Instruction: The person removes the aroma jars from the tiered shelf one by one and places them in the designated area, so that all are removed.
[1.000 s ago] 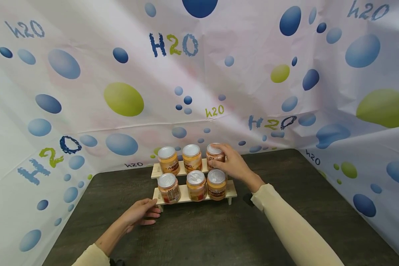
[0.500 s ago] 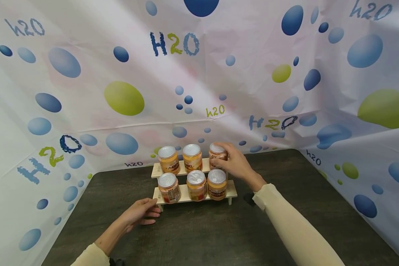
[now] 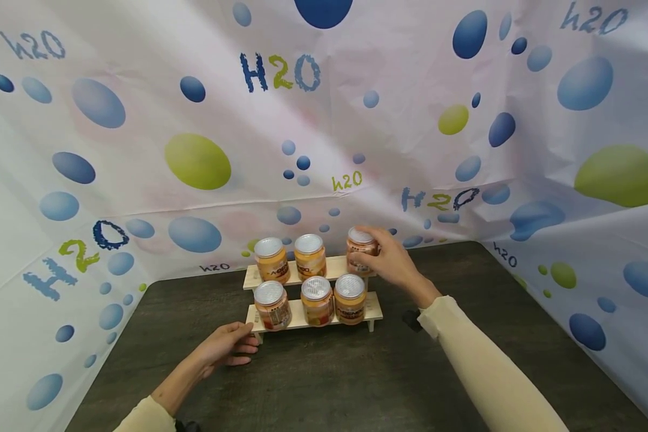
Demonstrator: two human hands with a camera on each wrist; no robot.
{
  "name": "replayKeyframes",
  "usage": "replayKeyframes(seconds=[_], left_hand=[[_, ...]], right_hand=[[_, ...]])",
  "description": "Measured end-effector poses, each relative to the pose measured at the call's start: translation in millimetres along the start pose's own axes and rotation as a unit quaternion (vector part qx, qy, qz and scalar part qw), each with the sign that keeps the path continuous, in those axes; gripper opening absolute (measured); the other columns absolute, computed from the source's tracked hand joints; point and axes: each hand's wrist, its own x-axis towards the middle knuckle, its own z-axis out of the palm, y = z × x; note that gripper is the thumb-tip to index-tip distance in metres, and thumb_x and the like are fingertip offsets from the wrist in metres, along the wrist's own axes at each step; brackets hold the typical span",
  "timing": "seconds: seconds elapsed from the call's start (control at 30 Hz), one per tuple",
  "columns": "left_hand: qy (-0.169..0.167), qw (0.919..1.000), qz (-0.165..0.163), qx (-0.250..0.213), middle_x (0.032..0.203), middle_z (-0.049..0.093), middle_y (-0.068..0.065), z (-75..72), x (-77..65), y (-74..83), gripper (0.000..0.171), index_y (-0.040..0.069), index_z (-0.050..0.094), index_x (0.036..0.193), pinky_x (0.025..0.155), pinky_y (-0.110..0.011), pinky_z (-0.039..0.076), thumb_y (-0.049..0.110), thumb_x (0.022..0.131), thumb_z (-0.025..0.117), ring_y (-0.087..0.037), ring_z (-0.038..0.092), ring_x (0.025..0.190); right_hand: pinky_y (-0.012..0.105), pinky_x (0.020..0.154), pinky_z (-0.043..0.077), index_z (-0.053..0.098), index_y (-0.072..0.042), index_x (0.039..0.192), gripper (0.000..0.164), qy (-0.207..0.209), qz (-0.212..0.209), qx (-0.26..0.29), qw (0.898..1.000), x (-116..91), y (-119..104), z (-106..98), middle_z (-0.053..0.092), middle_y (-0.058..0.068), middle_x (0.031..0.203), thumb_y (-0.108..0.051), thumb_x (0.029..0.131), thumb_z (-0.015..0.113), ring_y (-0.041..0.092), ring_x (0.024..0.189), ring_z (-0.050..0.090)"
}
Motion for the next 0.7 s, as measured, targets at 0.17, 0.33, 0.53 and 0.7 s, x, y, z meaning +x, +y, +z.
replayKeyframes(seconds=[0.17, 0.33, 0.53, 0.7], left_hand=[[-0.001, 1.0000, -0.001, 0.000, 0.100, 0.066, -0.007, -0.3, 0.0, -0.1, 0.042, 0.001, 0.058, 0.115, 0.078, -0.037, 0.061, 0.040, 0.107, 0.047, -0.018, 0.068, 0.090], [-0.001, 1.0000, -0.003, -0.001, 0.100, 0.066, -0.007, -0.3, 0.2, 0.0, 0.041, 0.001, 0.058, 0.115, 0.078, -0.038, 0.061, 0.040, 0.107, 0.047, -0.017, 0.068, 0.089], [0.001, 1.0000, -0.003, -0.005, 0.098, 0.067, -0.007, -0.5, 1.4, -1.3, 0.039, 0.002, 0.058, 0.112, 0.077, -0.037, 0.061, 0.039, 0.107, 0.047, -0.017, 0.068, 0.088], [-0.002, 1.0000, -0.003, -0.007, 0.098, 0.067, -0.006, 0.0, 1.1, -2.0, 0.039, 0.002, 0.058, 0.111, 0.077, -0.037, 0.061, 0.039, 0.107, 0.047, -0.017, 0.068, 0.088]], right_hand=[[0.036, 0.060, 0.054, 0.046, -0.020, 0.150, 0.065, 0.008, 0.007, 0.002, 1.000, -1, 3, -5, 0.053, 0.016, 0.127, -0.034, 0.093, 0.074, 0.027, 0.087, 0.057], [0.037, 0.063, 0.055, 0.045, -0.022, 0.150, 0.067, 0.014, 0.015, -0.001, 1.000, -3, 5, -10, 0.053, 0.013, 0.128, -0.037, 0.092, 0.075, 0.026, 0.088, 0.058], [0.036, 0.060, 0.055, 0.045, -0.020, 0.151, 0.068, 0.020, 0.009, -0.008, 1.000, -7, 8, -15, 0.055, 0.013, 0.125, -0.035, 0.092, 0.075, 0.024, 0.084, 0.059], [0.034, 0.060, 0.053, 0.044, -0.020, 0.151, 0.069, 0.028, 0.009, -0.022, 0.999, -10, 13, -20, 0.057, 0.012, 0.121, -0.036, 0.092, 0.075, 0.022, 0.080, 0.059]])
